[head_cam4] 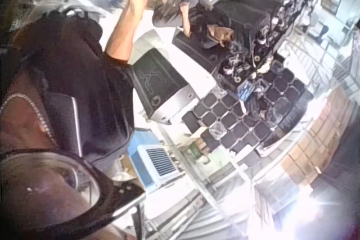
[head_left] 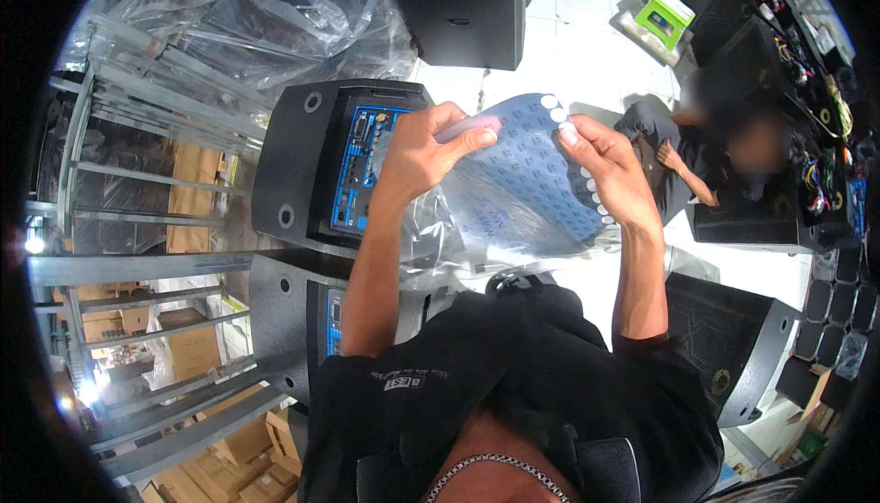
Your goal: The person removes small white circular components from a plastic sheet and inserts them into ports on the back panel of large black speakers. The person repeats this process across multiple speakers in a warehouse setting.
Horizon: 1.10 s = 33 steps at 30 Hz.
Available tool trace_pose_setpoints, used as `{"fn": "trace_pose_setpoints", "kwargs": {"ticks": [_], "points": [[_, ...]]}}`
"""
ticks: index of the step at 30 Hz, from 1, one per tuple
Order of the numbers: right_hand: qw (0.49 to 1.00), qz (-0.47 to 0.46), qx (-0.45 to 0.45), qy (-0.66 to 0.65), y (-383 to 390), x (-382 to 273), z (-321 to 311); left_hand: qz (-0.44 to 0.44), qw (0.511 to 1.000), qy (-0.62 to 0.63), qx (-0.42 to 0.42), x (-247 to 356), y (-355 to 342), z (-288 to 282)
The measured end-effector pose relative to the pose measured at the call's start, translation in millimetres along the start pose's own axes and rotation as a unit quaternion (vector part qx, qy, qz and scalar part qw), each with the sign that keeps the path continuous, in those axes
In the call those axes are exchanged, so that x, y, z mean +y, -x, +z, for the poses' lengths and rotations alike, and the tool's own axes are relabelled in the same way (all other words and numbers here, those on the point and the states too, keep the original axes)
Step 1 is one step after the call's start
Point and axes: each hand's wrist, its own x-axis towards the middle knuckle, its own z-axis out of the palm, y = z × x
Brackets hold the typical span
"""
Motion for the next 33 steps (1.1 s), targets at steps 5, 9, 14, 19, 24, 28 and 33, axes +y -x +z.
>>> {"fn": "trace_pose_setpoints", "kwargs": {"ticks": [5,9,14,19,24,28,33], "points": [[1.0,0.013,-0.001,0.0,-26.6,7.9,-18.3,0.023,0.995,0.079,0.054,-21.7,-26.8,22.9],[0.999,0.031,0.01,-0.027,-37.6,4.3,-22.8,0.146,0.975,-0.001,0.168,-12.5,-43.1,39.9],[0.998,0.057,0.021,-0.026,-42.5,2.0,-13.7,0.299,0.925,-0.129,0.196,5.6,-56.9,45.3],[0.998,0.049,0.02,-0.014,-53.1,2.2,-7.0,0.268,0.948,-0.04,0.168,4.0,-64.3,33.2],[0.999,0.04,0.016,0.002,-66.2,-5.3,9.8,0.268,0.955,0.027,0.123,-6.6,-70.7,13.7],[0.999,0.03,0.013,0.028,-78.4,-8.8,27.3,0.25,0.96,0.061,0.11,-16.0,-73.0,-5.3],[0.999,0.016,0.016,0.049,-82.8,-5.1,45.2,0.241,0.961,0.095,0.094,-30.2,-69.0,-21.8]]}}
